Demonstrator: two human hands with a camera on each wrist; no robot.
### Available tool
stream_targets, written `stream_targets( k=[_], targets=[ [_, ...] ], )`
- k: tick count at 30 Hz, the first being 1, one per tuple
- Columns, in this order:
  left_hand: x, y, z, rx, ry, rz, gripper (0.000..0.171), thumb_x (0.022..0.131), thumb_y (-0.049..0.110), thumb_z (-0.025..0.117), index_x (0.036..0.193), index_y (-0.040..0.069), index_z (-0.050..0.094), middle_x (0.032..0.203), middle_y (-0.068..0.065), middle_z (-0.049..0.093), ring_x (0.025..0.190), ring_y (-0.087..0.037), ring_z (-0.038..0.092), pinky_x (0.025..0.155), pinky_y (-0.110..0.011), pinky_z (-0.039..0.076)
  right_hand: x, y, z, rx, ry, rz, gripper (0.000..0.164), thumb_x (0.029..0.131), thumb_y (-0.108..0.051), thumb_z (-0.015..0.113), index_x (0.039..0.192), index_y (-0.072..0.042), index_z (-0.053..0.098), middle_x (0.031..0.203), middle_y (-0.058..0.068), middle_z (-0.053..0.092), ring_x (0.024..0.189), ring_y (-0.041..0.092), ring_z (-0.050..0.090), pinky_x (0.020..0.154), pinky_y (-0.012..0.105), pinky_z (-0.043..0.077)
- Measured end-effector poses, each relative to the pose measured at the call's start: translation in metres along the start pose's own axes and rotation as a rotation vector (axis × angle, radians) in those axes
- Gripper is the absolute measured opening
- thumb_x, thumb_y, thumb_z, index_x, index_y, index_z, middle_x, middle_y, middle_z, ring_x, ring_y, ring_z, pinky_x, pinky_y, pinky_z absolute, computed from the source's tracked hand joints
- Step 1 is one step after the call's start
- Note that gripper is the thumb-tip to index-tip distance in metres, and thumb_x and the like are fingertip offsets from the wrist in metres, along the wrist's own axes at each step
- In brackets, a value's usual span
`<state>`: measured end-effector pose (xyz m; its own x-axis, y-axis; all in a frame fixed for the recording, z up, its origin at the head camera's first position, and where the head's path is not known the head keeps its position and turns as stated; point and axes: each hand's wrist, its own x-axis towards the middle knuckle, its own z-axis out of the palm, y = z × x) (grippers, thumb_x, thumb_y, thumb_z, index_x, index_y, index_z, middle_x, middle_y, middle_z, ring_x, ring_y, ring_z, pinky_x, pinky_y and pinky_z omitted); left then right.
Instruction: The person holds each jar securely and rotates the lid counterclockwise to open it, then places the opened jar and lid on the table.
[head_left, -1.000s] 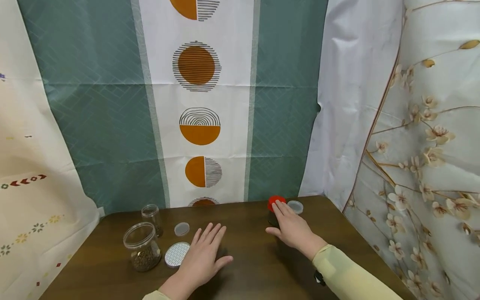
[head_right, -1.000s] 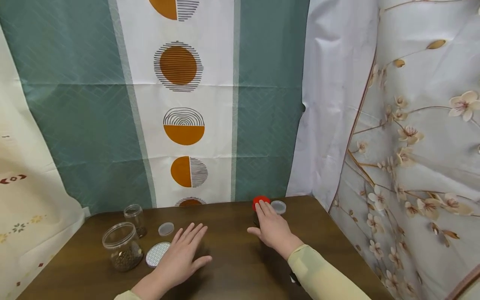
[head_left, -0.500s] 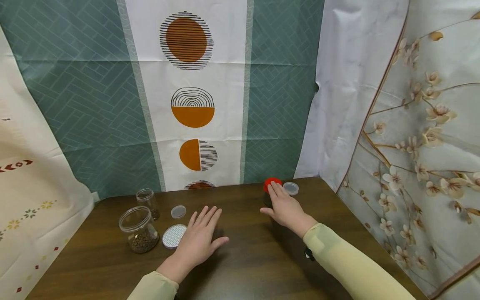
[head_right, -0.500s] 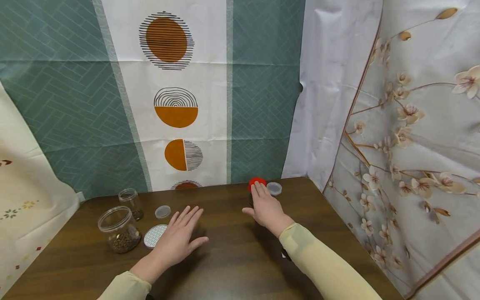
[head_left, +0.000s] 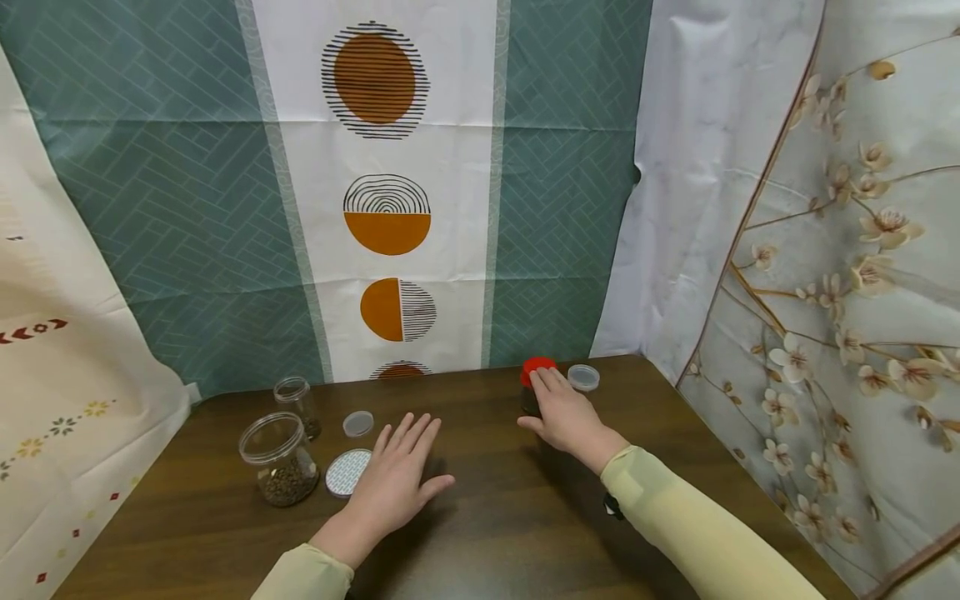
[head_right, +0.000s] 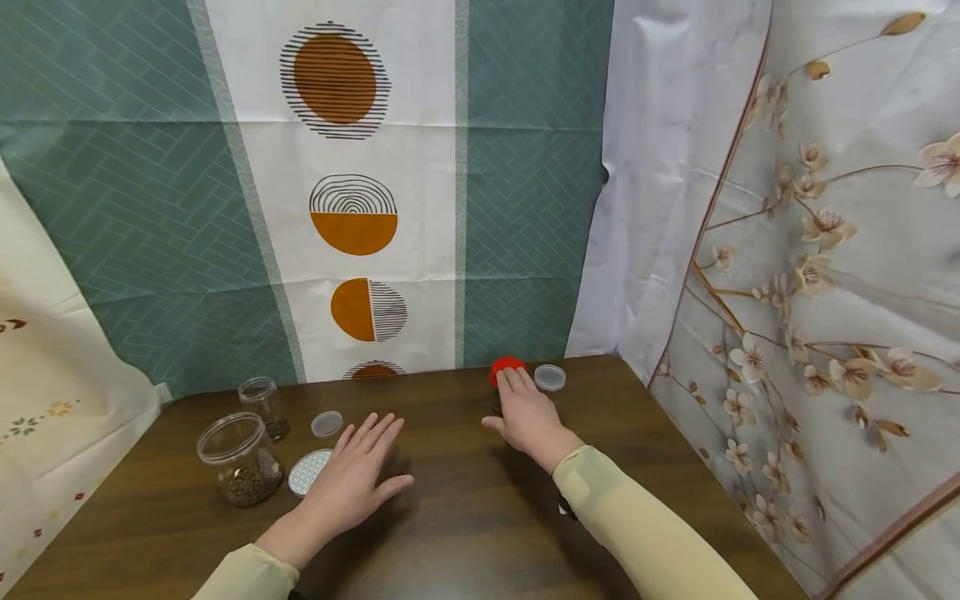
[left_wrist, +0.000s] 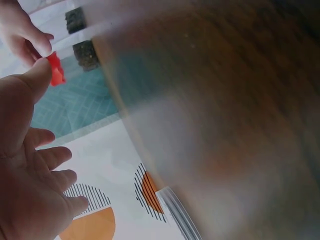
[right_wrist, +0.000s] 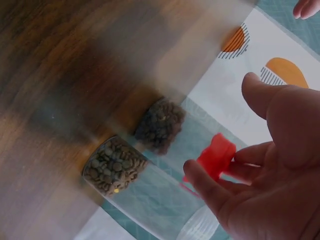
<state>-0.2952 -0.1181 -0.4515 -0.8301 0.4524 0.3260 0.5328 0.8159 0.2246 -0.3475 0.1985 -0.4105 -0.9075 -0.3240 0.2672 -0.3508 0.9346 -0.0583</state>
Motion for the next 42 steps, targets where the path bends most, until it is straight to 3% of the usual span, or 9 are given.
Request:
stream_targets(
  k=[24, 42],
  targets=[
    [-0.007, -0.002, -0.002, 0.0, 0.006, -0.014, 0.087, 0.102, 0.049, 0.079, 0.167, 0.004, 0.045, 0.173, -0.019, 0.041, 0.163, -0.044, 0.028, 0.129, -0.068, 0.017, -0.01, -0.025, 0.004, 0.037, -0.016, -0.155, 0.089, 0.101, -0.04, 0.084, 0.165, 0.004, 0.042, 0.17, 0.022, 0.043, 0.16, 0.041, 0.037, 0.121, 0.052, 0.043],
    [-0.01, -0.01, -0.004, 0.009, -0.009, -0.036, 0.086, 0.102, 0.05, 0.079, 0.167, 0.005, 0.045, 0.172, -0.019, 0.042, 0.163, -0.045, 0.029, 0.128, -0.07, 0.018, -0.014, -0.045, 0.0, 0.088, 0.019, -0.268, 0.079, 0.1, -0.034, 0.085, 0.16, 0.004, 0.051, 0.163, 0.022, 0.052, 0.153, 0.041, 0.047, 0.119, 0.054, 0.045]
  ],
)
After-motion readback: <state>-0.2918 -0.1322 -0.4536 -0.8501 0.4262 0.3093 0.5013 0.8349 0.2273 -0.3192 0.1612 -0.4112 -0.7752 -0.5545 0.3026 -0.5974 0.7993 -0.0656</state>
